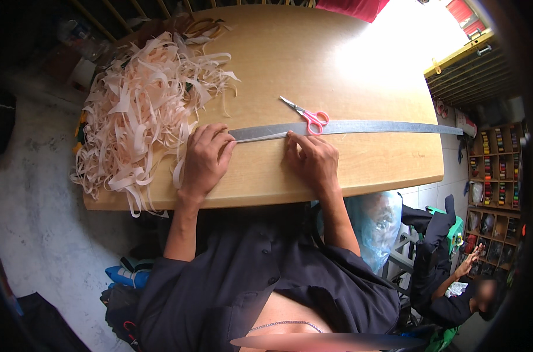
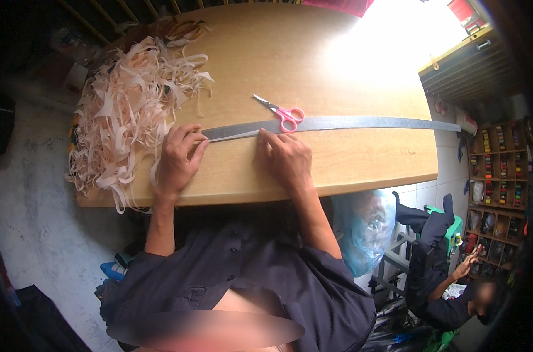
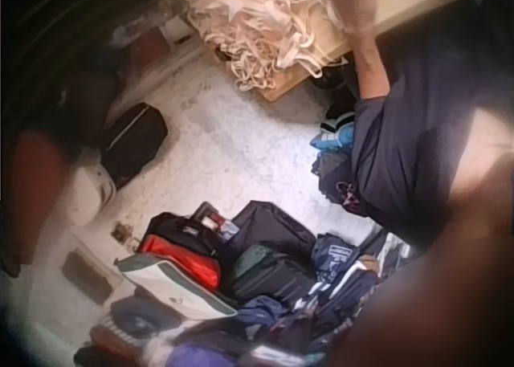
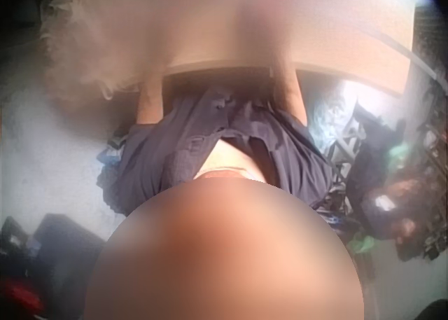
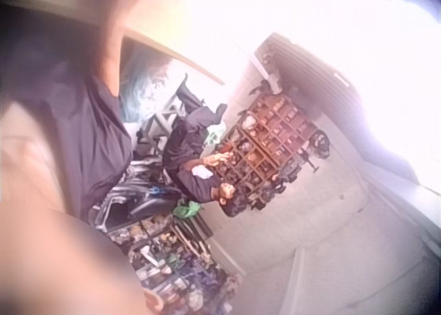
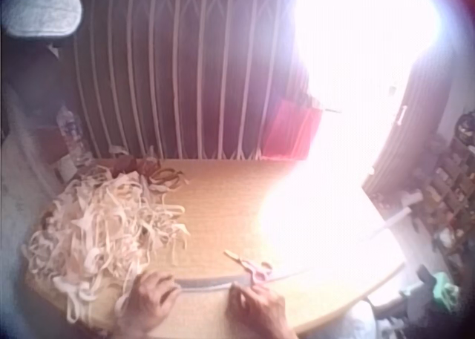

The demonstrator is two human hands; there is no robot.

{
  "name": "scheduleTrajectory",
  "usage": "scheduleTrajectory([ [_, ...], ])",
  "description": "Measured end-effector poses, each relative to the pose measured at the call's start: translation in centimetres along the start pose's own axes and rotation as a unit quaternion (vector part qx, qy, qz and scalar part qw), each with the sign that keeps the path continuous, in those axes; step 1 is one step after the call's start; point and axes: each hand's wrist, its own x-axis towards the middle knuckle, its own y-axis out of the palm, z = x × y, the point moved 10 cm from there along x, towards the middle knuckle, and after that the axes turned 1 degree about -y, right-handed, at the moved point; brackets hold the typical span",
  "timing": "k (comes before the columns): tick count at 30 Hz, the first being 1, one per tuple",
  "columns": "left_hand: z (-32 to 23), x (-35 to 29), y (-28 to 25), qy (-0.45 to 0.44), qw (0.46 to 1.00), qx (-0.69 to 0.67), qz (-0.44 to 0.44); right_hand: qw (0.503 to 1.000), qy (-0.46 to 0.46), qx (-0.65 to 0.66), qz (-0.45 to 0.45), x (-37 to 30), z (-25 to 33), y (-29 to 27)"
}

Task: The person repeatedly measures and cuts strips of light-colored fabric using a metal ruler and pink-handled scissors on a wooden table. Cut pieces are placed into a growing pile on the left side of the table.

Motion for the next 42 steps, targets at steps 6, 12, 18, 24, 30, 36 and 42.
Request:
scheduleTrajectory([
  [6, 1.4, 0.6, -0.9, -0.039, 0.999, 0.010, 0.011, 1.000, 0.000, -0.002, 0.000, 0.1, 0.1, -0.1],
  [12, 1.6, 0.8, -0.9, -0.032, 0.999, 0.013, 0.016, 1.000, 0.002, 0.000, -0.003, 0.2, 0.3, -0.3],
  [18, 1.4, 0.9, -0.1, 0.007, 0.999, 0.029, 0.028, 1.000, -0.011, -0.002, -0.017, -0.1, 0.1, -0.1],
  [24, 1.4, 0.8, 0.5, 0.042, 0.998, 0.042, 0.036, 0.998, 0.032, 0.010, -0.054, 0.1, -1.3, -1.6],
  [30, 1.3, 0.6, 0.3, 0.067, 0.997, 0.036, 0.009, 0.989, 0.117, -0.074, -0.050, 1.8, -4.7, -4.1],
  [36, 1.5, 0.1, 0.0, 0.060, 0.998, -0.019, 0.014, 0.975, 0.169, -0.110, 0.094, 3.4, -5.8, -2.4],
  [42, 1.6, 0.1, -0.9, 0.048, 0.996, -0.068, -0.015, 0.985, 0.126, -0.081, 0.085, 5.2, -4.6, -1.7],
])
